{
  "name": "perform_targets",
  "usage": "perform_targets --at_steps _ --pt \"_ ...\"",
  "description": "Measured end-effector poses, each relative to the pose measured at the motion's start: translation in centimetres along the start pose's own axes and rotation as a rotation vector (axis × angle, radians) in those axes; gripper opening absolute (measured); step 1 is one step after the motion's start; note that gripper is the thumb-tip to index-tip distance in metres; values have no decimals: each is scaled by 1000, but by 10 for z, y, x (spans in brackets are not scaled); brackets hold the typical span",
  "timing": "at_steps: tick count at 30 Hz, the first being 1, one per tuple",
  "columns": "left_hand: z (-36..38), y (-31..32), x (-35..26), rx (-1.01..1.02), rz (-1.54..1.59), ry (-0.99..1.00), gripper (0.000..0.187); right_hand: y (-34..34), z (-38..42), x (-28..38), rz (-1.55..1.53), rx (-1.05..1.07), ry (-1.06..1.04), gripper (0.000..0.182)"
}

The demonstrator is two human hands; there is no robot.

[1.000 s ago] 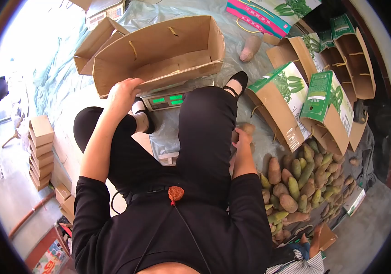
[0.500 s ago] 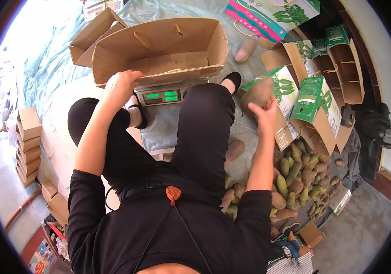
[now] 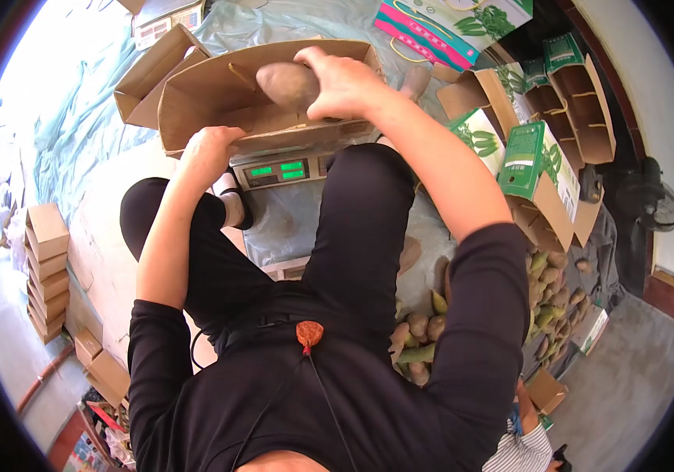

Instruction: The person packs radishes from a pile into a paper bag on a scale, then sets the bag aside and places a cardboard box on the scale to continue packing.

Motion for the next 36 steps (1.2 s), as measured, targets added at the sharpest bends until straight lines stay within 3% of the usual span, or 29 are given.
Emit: perform_targets --at_steps 2,9,11,13,16,19,22,25,29,36 --pt "0 0 -2 -9 22 -2 26 26 -7 -6 160 156 -17 83" --pt "1 2 -2 -53 34 49 25 60 -11 -38 368 426 16 63" --pt "0 3 -1 -13 27 34 25 64 -11 -51 219 353 -86 55" --pt "1 7 4 -26 26 19 24 37 -3 -49 -45 115 -88 46" --pt "-3 2 -10 1 38 -42 26 -16 38 -51 -499 -289 55 33" --pt "-3 9 -5 11 55 -3 27 -45 97 -81 -706 -619 137 29" --pt "-4 10 -7 8 69 55 28 -26 168 -140 -680 -764 424 30" --pt "-4 6 -13 23 64 48 27 44 249 -218 -415 -700 773 42" --pt "-3 0 -13 53 49 3 26 142 361 -267 -157 -675 1205 54" --pt "-4 0 -14 64 12 -32 26 177 365 -196 115 -319 986 59"
Point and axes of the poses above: each hand's wrist, its own z-axis away from the middle knuckle, its own y-axis out of the palm, x = y × z, the point moved 5 cm from there along -z, towards the middle knuckle, and after that the axes turned 15 degrees about -x, right-handed, at the moved point
